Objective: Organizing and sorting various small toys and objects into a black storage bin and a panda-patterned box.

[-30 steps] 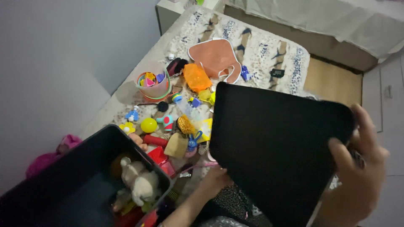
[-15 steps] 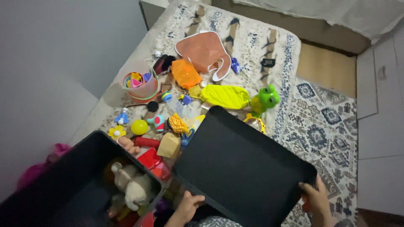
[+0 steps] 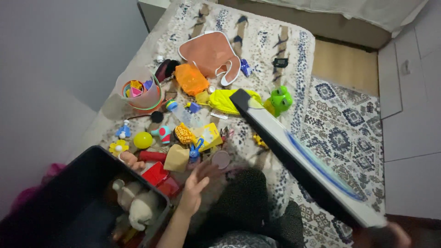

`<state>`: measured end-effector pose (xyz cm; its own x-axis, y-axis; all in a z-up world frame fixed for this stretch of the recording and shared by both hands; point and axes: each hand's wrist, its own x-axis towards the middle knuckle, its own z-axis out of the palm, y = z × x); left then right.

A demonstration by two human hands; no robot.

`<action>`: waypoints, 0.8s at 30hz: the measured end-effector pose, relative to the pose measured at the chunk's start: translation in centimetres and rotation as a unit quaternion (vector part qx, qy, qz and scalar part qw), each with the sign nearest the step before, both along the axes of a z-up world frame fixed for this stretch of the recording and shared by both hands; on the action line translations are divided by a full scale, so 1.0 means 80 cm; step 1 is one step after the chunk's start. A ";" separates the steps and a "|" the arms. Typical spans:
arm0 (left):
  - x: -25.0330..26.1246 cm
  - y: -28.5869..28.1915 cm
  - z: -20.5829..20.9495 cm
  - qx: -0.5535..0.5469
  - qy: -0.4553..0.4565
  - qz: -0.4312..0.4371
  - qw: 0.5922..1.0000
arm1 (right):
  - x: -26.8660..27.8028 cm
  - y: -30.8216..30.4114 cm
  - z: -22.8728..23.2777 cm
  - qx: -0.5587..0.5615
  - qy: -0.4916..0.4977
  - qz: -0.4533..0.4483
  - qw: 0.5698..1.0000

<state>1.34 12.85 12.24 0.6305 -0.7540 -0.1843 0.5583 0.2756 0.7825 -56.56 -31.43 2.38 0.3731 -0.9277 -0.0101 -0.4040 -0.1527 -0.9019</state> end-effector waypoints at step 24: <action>0.004 -0.006 -0.154 0.144 -0.009 -0.163 0.976 | 0.478 0.352 0.162 0.044 0.101 0.471 0.875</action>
<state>1.64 12.38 -0.07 0.3712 -0.8334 -0.4094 0.5651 -0.1471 0.8118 -18.31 -3.23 15.33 0.9542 -0.2016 -0.2208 -0.2894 -0.4368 -0.8517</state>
